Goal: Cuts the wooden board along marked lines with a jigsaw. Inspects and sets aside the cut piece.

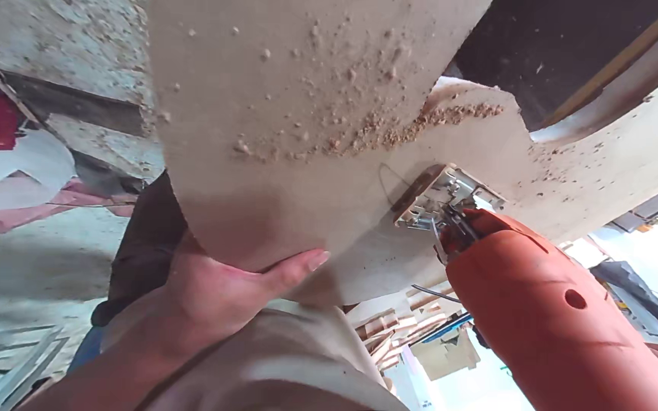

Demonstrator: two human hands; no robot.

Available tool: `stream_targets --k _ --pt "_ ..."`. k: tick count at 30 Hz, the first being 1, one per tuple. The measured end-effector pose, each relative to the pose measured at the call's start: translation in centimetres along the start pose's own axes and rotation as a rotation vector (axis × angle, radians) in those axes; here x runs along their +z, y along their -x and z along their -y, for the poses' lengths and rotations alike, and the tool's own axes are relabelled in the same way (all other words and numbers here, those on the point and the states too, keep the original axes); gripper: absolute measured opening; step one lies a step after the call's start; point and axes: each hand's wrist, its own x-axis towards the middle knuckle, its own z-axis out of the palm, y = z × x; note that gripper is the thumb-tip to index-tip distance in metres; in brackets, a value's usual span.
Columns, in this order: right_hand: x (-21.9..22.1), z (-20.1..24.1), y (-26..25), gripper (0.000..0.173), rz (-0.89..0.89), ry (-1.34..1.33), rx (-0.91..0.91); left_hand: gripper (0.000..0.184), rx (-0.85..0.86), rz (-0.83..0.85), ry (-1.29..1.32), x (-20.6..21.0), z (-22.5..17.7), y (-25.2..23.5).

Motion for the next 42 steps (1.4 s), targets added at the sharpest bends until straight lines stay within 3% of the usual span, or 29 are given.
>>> stream_targets --k 8,14,19,26,42 --pt "0.7 0.3 -0.2 0.025 -0.022 -0.018 0.008 0.059 0.020 0.005 0.003 0.1 0.0 -0.2" --pt "0.9 1.1 0.6 0.035 -0.009 -0.010 0.074 0.063 0.051 0.006 0.005 0.2 -0.1 -0.3" --pt "2.1 0.7 0.5 0.025 -0.059 -0.013 0.031 0.063 0.061 -0.014 -0.002 0.4 -0.1 -0.1" --pt "3.6 1.5 0.2 0.025 -0.138 -0.034 0.063 0.065 0.053 -0.015 0.013 0.4 -0.2 0.0" --pt "3.8 2.5 -0.2 0.024 -0.139 -0.054 0.079 0.062 0.031 -0.009 0.013 0.4 -0.6 -0.1"
